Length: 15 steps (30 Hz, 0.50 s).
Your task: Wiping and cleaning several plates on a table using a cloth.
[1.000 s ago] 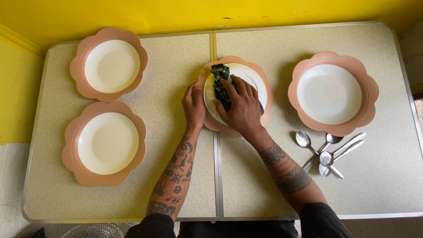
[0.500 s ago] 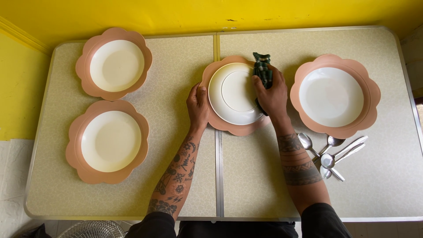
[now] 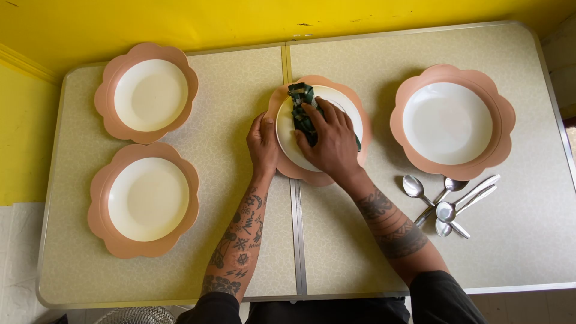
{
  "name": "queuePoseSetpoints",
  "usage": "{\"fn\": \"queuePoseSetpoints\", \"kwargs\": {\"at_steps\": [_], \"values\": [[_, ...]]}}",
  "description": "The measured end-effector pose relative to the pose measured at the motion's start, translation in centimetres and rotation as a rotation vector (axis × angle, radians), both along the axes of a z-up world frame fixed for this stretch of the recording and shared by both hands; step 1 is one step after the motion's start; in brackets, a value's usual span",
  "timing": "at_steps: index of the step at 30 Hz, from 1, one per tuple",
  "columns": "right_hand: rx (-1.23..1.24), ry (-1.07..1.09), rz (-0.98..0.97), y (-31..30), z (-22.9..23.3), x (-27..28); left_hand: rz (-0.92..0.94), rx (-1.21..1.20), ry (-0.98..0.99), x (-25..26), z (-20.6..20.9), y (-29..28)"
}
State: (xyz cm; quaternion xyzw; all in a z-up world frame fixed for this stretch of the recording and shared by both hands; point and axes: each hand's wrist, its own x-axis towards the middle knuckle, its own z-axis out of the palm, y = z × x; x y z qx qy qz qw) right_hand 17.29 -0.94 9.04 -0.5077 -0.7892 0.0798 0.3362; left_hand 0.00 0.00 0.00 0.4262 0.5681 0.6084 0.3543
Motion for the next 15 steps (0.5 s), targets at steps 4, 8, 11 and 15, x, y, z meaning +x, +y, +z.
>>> {"fn": "queuePoseSetpoints", "kwargs": {"at_steps": [4, 8, 11, 15], "values": [[-0.005, 0.016, -0.013, 1.2, -0.2, 1.3, 0.008, -0.005, 0.018, 0.5, 0.6, -0.3], [-0.019, 0.028, -0.122, 3.2, -1.8, 3.4, -0.026, -0.002, 0.031, 0.4, 0.7, -0.3], [-0.104, 0.183, -0.171, 3.7, -1.6, 4.4, -0.026, -0.017, 0.049, 0.4, 0.4, -0.2], [-0.212, 0.330, -0.231, 4.7, -3.0, 5.6, -0.019, -0.005, 0.037, 0.4, 0.2, -0.2]]}}
